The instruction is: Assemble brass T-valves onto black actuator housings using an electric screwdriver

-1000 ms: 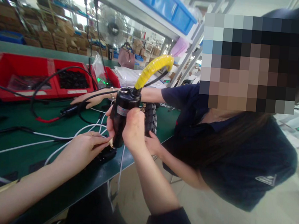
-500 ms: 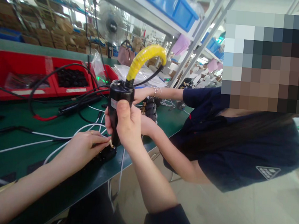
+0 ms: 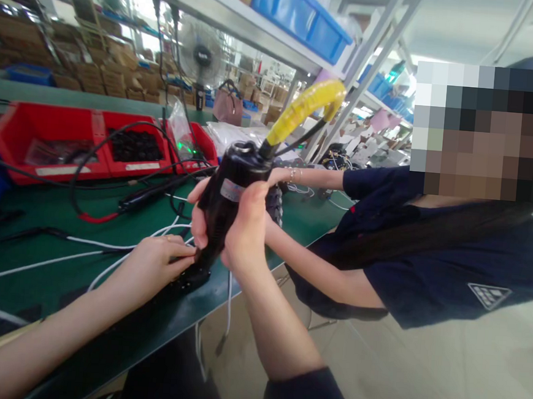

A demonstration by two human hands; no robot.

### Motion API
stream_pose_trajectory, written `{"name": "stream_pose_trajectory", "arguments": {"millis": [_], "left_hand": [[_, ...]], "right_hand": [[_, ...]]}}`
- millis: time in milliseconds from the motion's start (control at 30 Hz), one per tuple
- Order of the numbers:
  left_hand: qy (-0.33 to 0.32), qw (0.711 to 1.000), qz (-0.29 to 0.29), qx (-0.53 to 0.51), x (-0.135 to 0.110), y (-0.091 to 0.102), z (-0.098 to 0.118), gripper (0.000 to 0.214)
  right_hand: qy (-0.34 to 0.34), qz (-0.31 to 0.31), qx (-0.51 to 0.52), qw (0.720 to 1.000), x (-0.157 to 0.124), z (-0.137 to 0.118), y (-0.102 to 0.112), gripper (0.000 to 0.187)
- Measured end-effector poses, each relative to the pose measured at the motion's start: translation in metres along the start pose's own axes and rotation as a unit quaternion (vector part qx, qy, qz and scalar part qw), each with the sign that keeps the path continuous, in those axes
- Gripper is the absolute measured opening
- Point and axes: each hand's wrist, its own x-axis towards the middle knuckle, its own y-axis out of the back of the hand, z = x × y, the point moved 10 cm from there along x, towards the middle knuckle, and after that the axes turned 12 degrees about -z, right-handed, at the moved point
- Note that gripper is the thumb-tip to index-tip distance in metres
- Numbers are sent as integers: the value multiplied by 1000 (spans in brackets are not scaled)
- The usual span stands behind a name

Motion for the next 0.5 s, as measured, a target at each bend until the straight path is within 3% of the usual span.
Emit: {"name": "stream_pose_trajectory", "arguments": {"millis": [167,300,500], "left_hand": [[24,1000,9,-16,2,2,-5,29],[40,999,15,-25,2,4,-6,27],[45,998,11,-35,2,2,-8,25]], "right_hand": [[-61,-48,38,996,-4,19,-22,83],[-74,-55,26,995,-6,35,-21,85],[-57,-47,33,997,-5,33,-20,85]]}}
